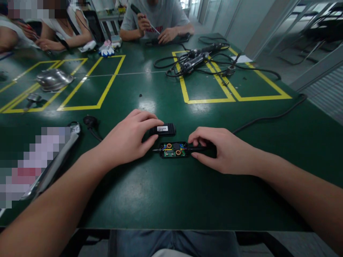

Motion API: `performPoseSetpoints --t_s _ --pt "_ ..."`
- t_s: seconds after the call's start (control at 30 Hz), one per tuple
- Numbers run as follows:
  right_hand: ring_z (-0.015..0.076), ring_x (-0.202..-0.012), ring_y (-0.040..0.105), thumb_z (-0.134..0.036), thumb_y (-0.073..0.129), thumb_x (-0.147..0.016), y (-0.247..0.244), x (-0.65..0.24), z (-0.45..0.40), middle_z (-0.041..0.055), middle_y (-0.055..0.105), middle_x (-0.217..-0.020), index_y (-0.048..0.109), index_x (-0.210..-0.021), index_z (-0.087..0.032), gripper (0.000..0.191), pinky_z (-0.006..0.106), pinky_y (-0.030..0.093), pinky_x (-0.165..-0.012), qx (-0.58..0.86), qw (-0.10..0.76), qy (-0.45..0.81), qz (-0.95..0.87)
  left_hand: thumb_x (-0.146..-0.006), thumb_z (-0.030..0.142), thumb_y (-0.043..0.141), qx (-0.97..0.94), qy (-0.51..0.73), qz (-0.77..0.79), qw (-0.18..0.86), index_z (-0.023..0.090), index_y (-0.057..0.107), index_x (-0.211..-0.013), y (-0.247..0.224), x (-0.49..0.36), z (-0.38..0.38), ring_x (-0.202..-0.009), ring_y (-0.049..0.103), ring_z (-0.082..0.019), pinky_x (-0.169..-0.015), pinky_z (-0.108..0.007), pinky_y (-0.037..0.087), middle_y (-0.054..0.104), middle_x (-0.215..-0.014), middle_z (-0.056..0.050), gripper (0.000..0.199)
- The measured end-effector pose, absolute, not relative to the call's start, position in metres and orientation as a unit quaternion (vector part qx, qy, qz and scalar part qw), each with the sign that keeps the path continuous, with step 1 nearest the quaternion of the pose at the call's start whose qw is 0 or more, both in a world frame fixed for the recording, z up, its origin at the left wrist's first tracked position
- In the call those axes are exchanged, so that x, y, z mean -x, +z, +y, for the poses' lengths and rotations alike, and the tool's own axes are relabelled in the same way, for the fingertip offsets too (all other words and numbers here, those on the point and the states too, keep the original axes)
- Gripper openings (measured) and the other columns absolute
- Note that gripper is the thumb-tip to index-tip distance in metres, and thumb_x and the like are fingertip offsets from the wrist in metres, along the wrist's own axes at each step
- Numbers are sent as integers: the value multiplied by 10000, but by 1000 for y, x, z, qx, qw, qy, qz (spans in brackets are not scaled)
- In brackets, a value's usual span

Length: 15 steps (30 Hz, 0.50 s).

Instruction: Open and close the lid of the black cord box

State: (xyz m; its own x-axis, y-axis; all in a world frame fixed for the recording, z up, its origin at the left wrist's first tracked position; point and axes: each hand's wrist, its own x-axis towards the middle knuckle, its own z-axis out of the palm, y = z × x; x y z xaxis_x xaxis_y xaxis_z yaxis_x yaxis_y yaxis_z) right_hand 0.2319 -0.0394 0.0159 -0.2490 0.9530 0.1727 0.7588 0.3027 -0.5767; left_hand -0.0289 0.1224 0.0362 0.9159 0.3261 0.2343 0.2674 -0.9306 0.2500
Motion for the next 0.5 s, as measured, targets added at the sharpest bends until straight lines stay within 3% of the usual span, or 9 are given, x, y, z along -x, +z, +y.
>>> performPoseSetpoints --t_s 0.13,0.3,0.5 --pt "194 -755 642 -230 718 -928 16 -231 -39 38 732 -917 682 -1077 -220 153 327 501 -697 555 251 186 -771 -1078 306 612 -973 107 160 131 168 703 -1498 23 25 126 -1324 677 -328 -1188 -531 539 764 -1416 -151 452" --pt "196 -763 639 -232 721 -933 15 -231 -40 32 722 -933 637 -1131 -238 216 324 506 -699 559 258 203 -762 -1084 280 597 -969 118 164 143 194 724 -1480 26 26 122 -1259 713 -304 -1128 -498 584 780 -1367 -139 424" --pt "192 -784 611 -263 791 -904 11 -232 -42 41 711 -1053 506 -1430 -233 600 329 534 -732 559 280 224 -747 -1040 296 670 -960 158 92 210 174 767 -1412 38 27 104 -1163 747 -266 -1057 -405 618 782 -1293 -128 403"
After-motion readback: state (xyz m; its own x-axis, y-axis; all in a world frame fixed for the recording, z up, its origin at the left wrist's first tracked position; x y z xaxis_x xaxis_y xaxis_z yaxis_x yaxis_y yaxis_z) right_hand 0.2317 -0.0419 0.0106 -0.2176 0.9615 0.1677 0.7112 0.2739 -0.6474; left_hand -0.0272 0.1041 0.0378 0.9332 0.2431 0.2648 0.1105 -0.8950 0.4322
